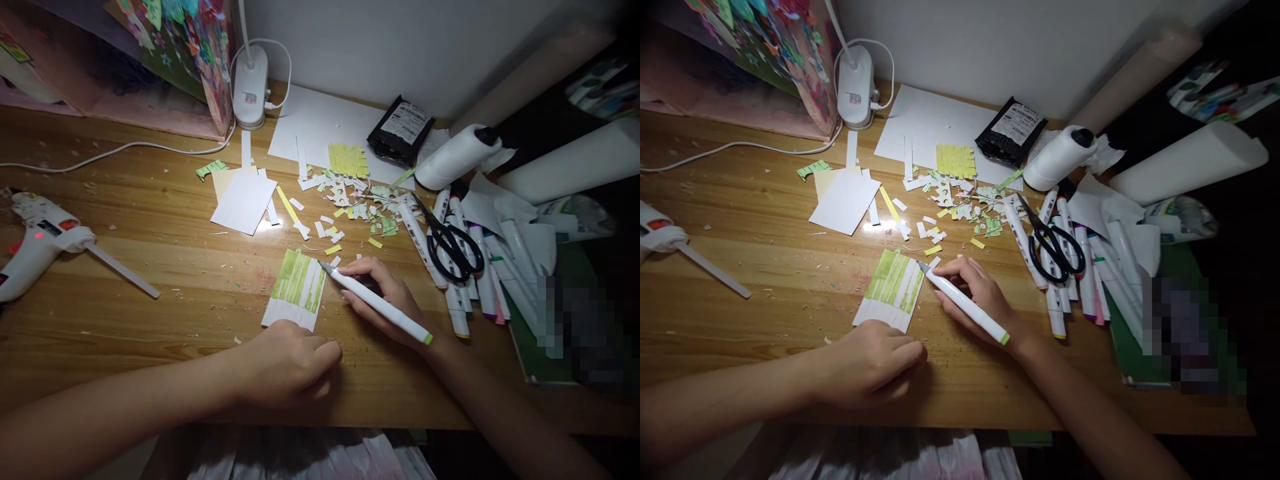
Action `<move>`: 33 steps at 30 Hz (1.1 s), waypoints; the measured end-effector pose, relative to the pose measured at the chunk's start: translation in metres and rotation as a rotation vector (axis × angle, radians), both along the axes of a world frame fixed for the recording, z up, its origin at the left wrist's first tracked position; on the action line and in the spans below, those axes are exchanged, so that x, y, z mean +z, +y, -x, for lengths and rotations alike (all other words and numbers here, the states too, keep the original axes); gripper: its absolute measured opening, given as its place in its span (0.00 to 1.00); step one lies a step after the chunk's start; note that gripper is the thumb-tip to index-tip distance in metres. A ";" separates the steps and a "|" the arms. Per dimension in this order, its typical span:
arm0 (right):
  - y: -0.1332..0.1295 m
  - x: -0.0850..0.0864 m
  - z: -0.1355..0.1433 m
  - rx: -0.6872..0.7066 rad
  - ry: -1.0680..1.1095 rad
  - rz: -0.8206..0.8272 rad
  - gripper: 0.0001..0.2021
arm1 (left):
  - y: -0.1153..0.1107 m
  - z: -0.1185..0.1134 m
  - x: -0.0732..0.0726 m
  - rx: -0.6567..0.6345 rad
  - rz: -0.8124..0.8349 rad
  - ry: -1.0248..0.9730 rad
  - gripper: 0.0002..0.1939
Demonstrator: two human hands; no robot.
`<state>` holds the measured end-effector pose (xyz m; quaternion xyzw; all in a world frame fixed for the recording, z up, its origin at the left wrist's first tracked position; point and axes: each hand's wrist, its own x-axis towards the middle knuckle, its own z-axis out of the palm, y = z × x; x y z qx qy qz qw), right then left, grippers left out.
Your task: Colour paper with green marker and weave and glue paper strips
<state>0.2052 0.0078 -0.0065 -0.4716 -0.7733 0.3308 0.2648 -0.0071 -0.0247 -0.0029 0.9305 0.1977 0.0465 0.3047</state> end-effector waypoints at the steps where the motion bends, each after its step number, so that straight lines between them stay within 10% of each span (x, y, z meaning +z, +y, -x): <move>1: 0.000 0.000 0.000 0.003 0.002 -0.001 0.15 | 0.000 0.000 0.000 0.001 0.000 0.003 0.01; 33: 0.000 0.000 -0.003 -0.012 0.031 0.040 0.13 | 0.001 0.000 0.003 -0.005 -0.009 0.019 0.02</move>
